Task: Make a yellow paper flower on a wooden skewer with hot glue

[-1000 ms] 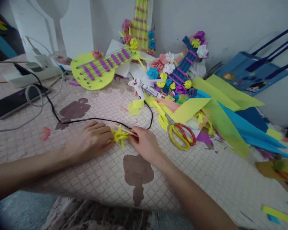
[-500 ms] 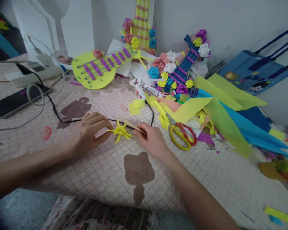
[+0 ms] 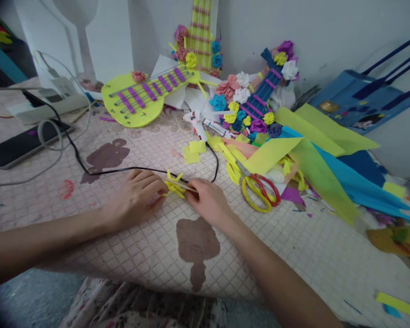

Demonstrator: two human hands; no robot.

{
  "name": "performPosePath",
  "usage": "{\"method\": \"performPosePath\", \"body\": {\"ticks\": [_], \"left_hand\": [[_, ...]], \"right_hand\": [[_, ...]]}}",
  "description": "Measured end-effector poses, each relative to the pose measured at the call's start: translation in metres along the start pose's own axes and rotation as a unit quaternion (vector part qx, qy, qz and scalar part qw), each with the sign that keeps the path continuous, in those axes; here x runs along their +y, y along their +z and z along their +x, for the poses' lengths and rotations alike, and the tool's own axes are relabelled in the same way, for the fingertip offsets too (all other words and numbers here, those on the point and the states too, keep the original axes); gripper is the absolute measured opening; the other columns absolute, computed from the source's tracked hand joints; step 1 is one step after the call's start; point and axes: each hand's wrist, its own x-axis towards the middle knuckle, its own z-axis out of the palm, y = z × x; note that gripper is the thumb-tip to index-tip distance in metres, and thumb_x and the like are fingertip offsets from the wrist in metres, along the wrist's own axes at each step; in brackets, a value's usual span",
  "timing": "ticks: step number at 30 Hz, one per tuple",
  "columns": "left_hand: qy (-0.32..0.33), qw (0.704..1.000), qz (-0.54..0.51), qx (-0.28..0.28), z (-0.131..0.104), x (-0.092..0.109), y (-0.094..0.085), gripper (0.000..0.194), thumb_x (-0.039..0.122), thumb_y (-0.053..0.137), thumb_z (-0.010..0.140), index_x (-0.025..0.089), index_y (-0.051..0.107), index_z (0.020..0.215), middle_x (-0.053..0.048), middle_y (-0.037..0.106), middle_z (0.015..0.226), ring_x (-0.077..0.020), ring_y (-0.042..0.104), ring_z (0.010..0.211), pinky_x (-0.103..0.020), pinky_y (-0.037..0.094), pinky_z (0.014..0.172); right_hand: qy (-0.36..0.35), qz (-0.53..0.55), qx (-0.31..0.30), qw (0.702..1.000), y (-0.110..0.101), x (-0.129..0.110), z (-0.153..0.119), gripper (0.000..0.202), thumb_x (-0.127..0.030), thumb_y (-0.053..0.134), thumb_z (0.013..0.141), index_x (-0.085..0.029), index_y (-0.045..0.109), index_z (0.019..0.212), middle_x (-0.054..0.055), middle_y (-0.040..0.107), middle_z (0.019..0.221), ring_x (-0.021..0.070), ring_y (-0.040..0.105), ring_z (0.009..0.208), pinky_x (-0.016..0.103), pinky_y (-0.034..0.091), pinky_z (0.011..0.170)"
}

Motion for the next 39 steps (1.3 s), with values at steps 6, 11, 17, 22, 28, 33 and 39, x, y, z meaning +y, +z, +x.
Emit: {"method": "performPosePath", "body": {"ticks": [6, 11, 17, 22, 28, 33, 39], "left_hand": [[0.026, 1.0, 0.008, 0.016, 0.0, -0.005, 0.0, 0.015, 0.008, 0.051, 0.082, 0.019, 0.059, 0.087, -0.002, 0.062, 0.091, -0.0189, 0.05, 0.085, -0.034, 0.033, 0.074], [0.029, 0.999, 0.015, 0.033, -0.001, -0.005, -0.002, 0.015, 0.008, 0.05, 0.083, 0.02, 0.059, 0.087, -0.003, 0.061, 0.092, -0.0186, 0.05, 0.087, -0.035, 0.034, 0.077], [0.055, 0.997, -0.001, 0.056, -0.003, 0.002, -0.001, 0.007, 0.027, 0.055, 0.085, 0.021, 0.056, 0.087, -0.002, 0.061, 0.089, -0.0196, 0.05, 0.084, -0.036, 0.034, 0.074], [0.09, 0.992, 0.037, 0.082, -0.001, 0.005, 0.005, 0.005, 0.026, 0.055, 0.088, 0.021, 0.056, 0.088, -0.001, 0.062, 0.088, -0.0182, 0.05, 0.085, -0.035, 0.035, 0.075], [0.116, 0.987, 0.064, 0.093, 0.001, 0.004, 0.012, 0.004, 0.02, 0.053, 0.089, 0.02, 0.057, 0.088, -0.001, 0.063, 0.087, -0.0174, 0.05, 0.085, -0.036, 0.036, 0.078], [0.119, 0.988, 0.061, 0.081, -0.004, 0.001, 0.009, 0.009, 0.018, 0.049, 0.089, 0.02, 0.058, 0.088, -0.002, 0.064, 0.086, -0.0178, 0.051, 0.087, -0.037, 0.036, 0.08], [0.143, 0.987, 0.045, 0.057, -0.01, -0.004, 0.004, 0.015, 0.015, 0.045, 0.091, 0.02, 0.059, 0.09, -0.002, 0.064, 0.088, -0.0183, 0.051, 0.091, -0.037, 0.035, 0.083]], "right_hand": [[0.057, 0.059, -0.021, 0.996, -0.002, -0.008, -0.002, 0.014, -0.023, 0.053, 0.079, -0.02, 0.05, 0.066, -0.006, 0.046, 0.055, 0.0082, 0.04, 0.05, 0.022, 0.028, 0.049], [0.082, 0.126, -0.043, 0.988, -0.003, -0.012, -0.004, 0.017, -0.028, 0.054, 0.079, -0.019, 0.049, 0.065, -0.006, 0.045, 0.055, 0.0082, 0.04, 0.052, 0.021, 0.028, 0.048], [0.085, 0.144, -0.057, 0.984, 0.0, -0.009, -0.006, 0.016, -0.03, 0.053, 0.08, -0.019, 0.051, 0.068, -0.004, 0.048, 0.059, 0.0088, 0.042, 0.055, 0.022, 0.029, 0.05], [0.084, 0.147, -0.064, 0.983, 0.002, -0.01, -0.007, 0.015, -0.029, 0.053, 0.08, -0.019, 0.053, 0.07, -0.004, 0.051, 0.061, 0.0094, 0.044, 0.056, 0.022, 0.03, 0.051], [0.075, 0.143, -0.061, 0.985, 0.001, -0.01, -0.007, 0.014, -0.029, 0.053, 0.08, -0.019, 0.052, 0.07, -0.004, 0.049, 0.06, 0.009, 0.042, 0.055, 0.022, 0.029, 0.05], [0.058, 0.108, -0.06, 0.991, -0.003, -0.011, -0.008, 0.014, -0.026, 0.052, 0.081, -0.019, 0.05, 0.068, -0.006, 0.047, 0.057, 0.0084, 0.041, 0.052, 0.022, 0.028, 0.05], [0.025, 0.025, -0.062, 0.997, -0.003, -0.009, -0.01, 0.011, -0.021, 0.05, 0.083, -0.02, 0.051, 0.072, -0.003, 0.056, 0.063, 0.0107, 0.05, 0.058, 0.023, 0.031, 0.055]]}}
